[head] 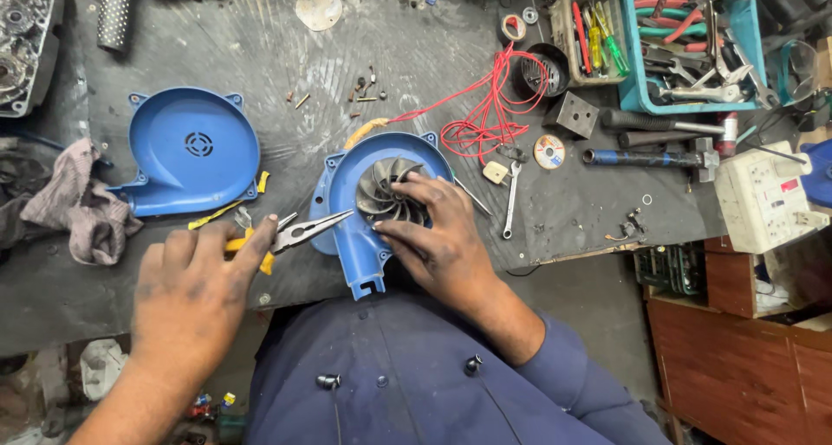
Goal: The person works on a blue blower housing at a workbench, using a screwdriver and pliers to loosen and remove the metal impeller from the housing. They reposition the housing repeatedly, work around the impeller with pliers, and finally lift the impeller out of the housing and set the parts on the bench.
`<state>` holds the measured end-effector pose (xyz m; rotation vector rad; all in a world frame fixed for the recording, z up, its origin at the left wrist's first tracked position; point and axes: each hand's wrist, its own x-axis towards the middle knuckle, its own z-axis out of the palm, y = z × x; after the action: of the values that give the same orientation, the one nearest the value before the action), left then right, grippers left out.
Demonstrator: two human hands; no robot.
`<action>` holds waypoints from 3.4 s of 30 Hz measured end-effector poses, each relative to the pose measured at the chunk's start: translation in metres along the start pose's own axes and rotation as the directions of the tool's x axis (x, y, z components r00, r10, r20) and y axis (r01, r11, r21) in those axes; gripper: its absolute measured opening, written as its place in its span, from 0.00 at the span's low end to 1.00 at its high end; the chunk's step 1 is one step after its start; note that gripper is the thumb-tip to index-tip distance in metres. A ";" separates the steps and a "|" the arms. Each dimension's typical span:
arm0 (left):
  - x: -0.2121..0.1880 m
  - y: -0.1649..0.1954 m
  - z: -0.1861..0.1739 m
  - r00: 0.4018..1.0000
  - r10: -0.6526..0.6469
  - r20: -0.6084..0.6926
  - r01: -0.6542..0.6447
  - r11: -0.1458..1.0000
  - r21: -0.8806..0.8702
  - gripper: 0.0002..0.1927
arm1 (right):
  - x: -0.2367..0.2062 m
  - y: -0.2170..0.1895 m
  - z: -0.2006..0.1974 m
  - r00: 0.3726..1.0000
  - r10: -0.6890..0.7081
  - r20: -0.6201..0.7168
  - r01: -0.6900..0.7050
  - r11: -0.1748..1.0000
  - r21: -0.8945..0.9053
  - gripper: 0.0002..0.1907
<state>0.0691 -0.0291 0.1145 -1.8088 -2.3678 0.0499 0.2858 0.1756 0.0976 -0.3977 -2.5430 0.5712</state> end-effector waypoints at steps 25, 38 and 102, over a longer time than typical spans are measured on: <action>0.021 0.018 -0.029 0.998 0.068 -0.007 -0.066 0.982 0.175 0.29 | 0.003 0.009 0.002 0.999 -0.052 -0.014 0.052 0.999 0.012 0.15; -0.001 -0.001 0.024 0.951 -0.027 0.309 0.208 0.794 -0.571 0.37 | 0.013 -0.011 0.003 0.990 -0.016 0.138 0.026 0.997 -0.073 0.45; 0.048 0.033 0.062 0.934 -0.272 0.232 0.328 0.391 -0.860 0.32 | -0.010 0.002 -0.007 0.957 0.281 -0.067 -0.285 0.957 -0.055 0.31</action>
<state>0.0792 0.0302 0.0540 -1.5401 -2.9787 -1.5185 0.2982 0.1757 0.0980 -0.8004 -2.4686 0.5718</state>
